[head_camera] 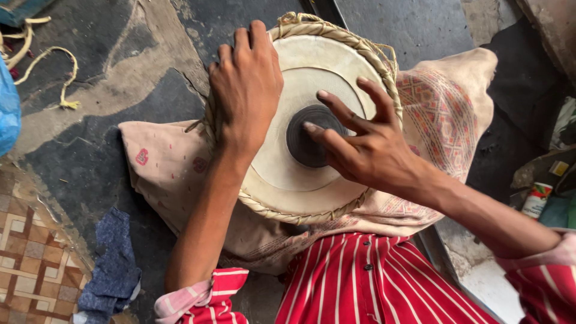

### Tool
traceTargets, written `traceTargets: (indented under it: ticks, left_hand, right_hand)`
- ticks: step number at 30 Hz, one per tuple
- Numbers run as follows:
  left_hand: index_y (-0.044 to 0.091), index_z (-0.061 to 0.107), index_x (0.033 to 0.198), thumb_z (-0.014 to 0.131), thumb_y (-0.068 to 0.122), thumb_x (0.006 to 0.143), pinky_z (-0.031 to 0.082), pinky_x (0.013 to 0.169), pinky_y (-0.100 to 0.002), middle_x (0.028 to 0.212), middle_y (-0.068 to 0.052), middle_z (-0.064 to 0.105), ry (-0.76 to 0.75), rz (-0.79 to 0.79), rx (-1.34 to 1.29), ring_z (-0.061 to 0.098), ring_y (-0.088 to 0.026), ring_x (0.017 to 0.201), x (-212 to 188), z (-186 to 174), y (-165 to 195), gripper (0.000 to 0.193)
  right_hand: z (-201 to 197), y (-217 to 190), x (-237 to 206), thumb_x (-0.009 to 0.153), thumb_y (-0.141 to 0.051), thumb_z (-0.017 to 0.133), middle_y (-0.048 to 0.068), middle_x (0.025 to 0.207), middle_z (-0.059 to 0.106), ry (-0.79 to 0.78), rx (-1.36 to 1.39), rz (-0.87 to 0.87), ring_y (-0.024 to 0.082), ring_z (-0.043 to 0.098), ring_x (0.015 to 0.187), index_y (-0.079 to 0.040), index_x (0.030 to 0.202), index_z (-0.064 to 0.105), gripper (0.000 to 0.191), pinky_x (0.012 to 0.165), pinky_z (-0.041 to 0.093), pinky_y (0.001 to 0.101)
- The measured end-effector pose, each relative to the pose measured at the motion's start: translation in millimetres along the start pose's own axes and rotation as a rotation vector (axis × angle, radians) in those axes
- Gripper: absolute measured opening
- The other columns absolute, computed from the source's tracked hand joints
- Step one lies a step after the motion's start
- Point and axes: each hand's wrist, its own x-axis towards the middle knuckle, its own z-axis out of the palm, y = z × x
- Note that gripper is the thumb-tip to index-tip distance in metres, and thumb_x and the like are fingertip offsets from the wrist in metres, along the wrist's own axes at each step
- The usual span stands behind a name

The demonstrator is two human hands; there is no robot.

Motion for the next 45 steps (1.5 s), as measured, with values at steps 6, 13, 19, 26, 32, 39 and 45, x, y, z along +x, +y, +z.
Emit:
traceTargets:
  ticks: [6, 13, 19, 26, 32, 39, 45]
  left_hand:
    - [0.004, 0.059, 0.114, 0.062, 0.020, 0.103, 0.058, 0.068, -0.048, 0.104, -0.013, 0.070, -0.008, -0.005, 0.009, 0.074, -0.034, 0.090, 1, -1, 0, 0.019]
    - [0.005, 0.060, 0.113, 0.063, 0.021, 0.101, 0.058, 0.069, -0.049, 0.103, -0.012, 0.070, 0.008, -0.015, 0.027, 0.073, -0.034, 0.089, 4, 0, 1, 0.021]
    - [0.006, 0.059, 0.112, 0.062, 0.020, 0.107, 0.059, 0.073, -0.049, 0.105, -0.011, 0.071, -0.029, -0.025, 0.004, 0.073, -0.034, 0.094, 1, 1, -2, 0.015]
    - [0.004, 0.059, 0.116, 0.062, 0.022, 0.103, 0.059, 0.068, -0.047, 0.105, -0.013, 0.070, 0.015, -0.001, 0.023, 0.073, -0.033, 0.092, 3, 2, -1, 0.022]
    - [0.005, 0.059, 0.115, 0.060, 0.023, 0.103, 0.059, 0.071, -0.048, 0.105, -0.013, 0.070, -0.001, -0.009, 0.042, 0.073, -0.034, 0.092, 3, 0, -1, 0.022]
    - [0.004, 0.058, 0.117, 0.061, 0.022, 0.104, 0.059, 0.071, -0.049, 0.107, -0.013, 0.070, 0.021, -0.004, 0.002, 0.073, -0.034, 0.093, 0, 2, -1, 0.022]
    - [0.003, 0.057, 0.118, 0.062, 0.022, 0.104, 0.059, 0.070, -0.047, 0.106, -0.013, 0.069, 0.020, 0.000, 0.004, 0.073, -0.033, 0.092, 1, 3, -2, 0.024]
  right_hand:
    - [-5, -3, -13, 0.093, -0.011, 0.073, 0.007, 0.094, 0.079, 0.047, 0.176, 0.014, 0.027, 0.057, 0.142, -0.010, 0.137, 0.065, 0.044, 0.128, 0.018, 0.0557]
    - [-1, -3, -2, 0.091, -0.015, 0.074, 0.008, 0.089, 0.077, 0.012, 0.068, -0.102, 0.027, 0.056, 0.144, -0.010, 0.129, 0.067, 0.039, 0.126, 0.013, 0.0570]
    - [2, -10, 1, 0.097, -0.017, 0.071, 0.001, 0.107, 0.082, 0.077, -0.185, -0.051, 0.027, 0.054, 0.146, -0.003, 0.136, 0.066, 0.042, 0.128, 0.012, 0.0524]
    - [-5, -6, -13, 0.091, -0.010, 0.073, 0.008, 0.082, 0.075, 0.044, 0.113, -0.011, 0.025, 0.056, 0.142, -0.008, 0.131, 0.069, 0.040, 0.126, 0.017, 0.0562]
    - [-4, -5, 0, 0.094, -0.012, 0.072, 0.004, 0.082, 0.077, 0.030, 0.024, -0.145, 0.023, 0.054, 0.144, -0.007, 0.125, 0.069, 0.032, 0.126, 0.014, 0.0563]
    - [1, -9, 4, 0.095, -0.018, 0.077, 0.001, 0.093, 0.079, 0.075, -0.227, -0.038, 0.028, 0.056, 0.144, -0.006, 0.135, 0.068, 0.043, 0.124, 0.020, 0.0497]
    - [-4, -3, -10, 0.087, -0.009, 0.075, 0.006, 0.084, 0.076, 0.073, 0.058, -0.020, 0.023, 0.058, 0.139, -0.009, 0.130, 0.069, 0.044, 0.120, 0.025, 0.0550]
